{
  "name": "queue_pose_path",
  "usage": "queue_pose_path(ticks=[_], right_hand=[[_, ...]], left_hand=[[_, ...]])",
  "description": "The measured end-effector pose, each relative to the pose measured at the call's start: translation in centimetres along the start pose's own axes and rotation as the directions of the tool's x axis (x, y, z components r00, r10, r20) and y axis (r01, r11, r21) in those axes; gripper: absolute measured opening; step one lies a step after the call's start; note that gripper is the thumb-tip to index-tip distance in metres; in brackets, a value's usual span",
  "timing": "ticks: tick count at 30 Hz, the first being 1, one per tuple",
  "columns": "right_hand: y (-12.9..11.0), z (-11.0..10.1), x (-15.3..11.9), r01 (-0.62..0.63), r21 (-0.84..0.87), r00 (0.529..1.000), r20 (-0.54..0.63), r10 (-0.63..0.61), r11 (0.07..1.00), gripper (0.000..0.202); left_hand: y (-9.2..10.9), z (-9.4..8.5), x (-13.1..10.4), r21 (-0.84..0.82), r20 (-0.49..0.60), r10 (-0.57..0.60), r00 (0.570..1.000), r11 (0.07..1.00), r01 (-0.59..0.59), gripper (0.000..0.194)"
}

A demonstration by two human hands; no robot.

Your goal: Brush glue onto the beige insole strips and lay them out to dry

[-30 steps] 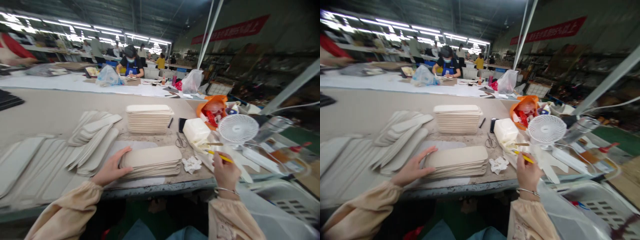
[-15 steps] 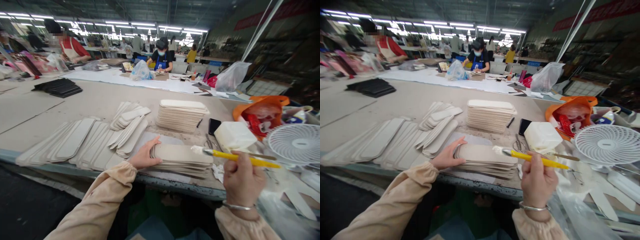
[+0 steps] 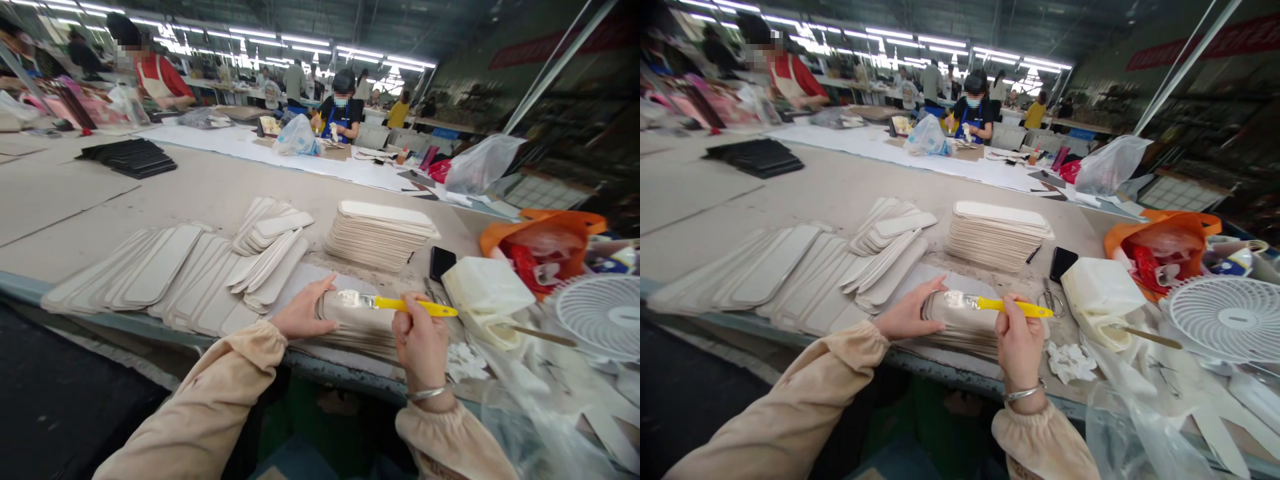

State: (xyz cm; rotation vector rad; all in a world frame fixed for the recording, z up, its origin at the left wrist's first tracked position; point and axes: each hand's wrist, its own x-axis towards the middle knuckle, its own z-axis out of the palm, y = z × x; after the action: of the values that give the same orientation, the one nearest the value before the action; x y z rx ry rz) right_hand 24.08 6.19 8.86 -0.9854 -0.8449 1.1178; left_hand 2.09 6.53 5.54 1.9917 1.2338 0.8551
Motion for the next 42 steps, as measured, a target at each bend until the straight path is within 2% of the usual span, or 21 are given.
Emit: queue_pose_path(ticks=[4, 15, 21, 25, 32, 38, 42], right_hand=[[0.5, 0.2, -0.4, -0.013, -0.124, 0.999, 0.045, 0.018, 0.992, 0.033], [1.7, 0.8, -0.7, -0.034, -0.308, 0.993, 0.095, 0.066, 0.951, 0.042], [1.0, -0.1, -0.5, -0.038, -0.371, 0.997, 0.053, 0.062, 0.928, 0.040], [0.5, -1.5, 0.0, -0.020, -0.412, 1.000, -0.014, 0.015, 0.911, 0.038], [-0.7, -5.2, 1.2, 0.017, -0.453, 0.992, -0.107, -0.073, 0.892, 0.039], [-1.8, -8.3, 1.8, 0.029, -0.515, 0.965, -0.208, -0.158, 0.857, 0.046], [-2.5, -10.2, 2.2, 0.038, -0.615, 0.936, -0.254, -0.244, 0.788, 0.046]], left_hand=[[0.0, 0.1, -0.1, 0.009, -0.012, 0.002, 1.000, 1.000, -0.002, 0.102], [-0.1, 0.1, -0.1, 0.001, -0.006, -0.011, 1.000, 1.000, 0.011, 0.103], [-0.1, 0.1, -0.1, 0.007, -0.009, -0.033, 0.999, 0.999, 0.034, 0.104], [0.1, 0.0, -0.2, 0.017, -0.011, -0.026, 1.000, 1.000, 0.026, 0.103], [0.6, -0.2, -0.1, 0.035, -0.005, -0.045, 0.999, 0.998, 0.045, 0.097], [0.5, -0.3, -0.1, 0.083, 0.011, -0.059, 0.998, 0.995, 0.058, 0.094], [0.4, -0.3, -0.2, 0.116, 0.019, -0.050, 0.999, 0.992, 0.048, 0.091]])
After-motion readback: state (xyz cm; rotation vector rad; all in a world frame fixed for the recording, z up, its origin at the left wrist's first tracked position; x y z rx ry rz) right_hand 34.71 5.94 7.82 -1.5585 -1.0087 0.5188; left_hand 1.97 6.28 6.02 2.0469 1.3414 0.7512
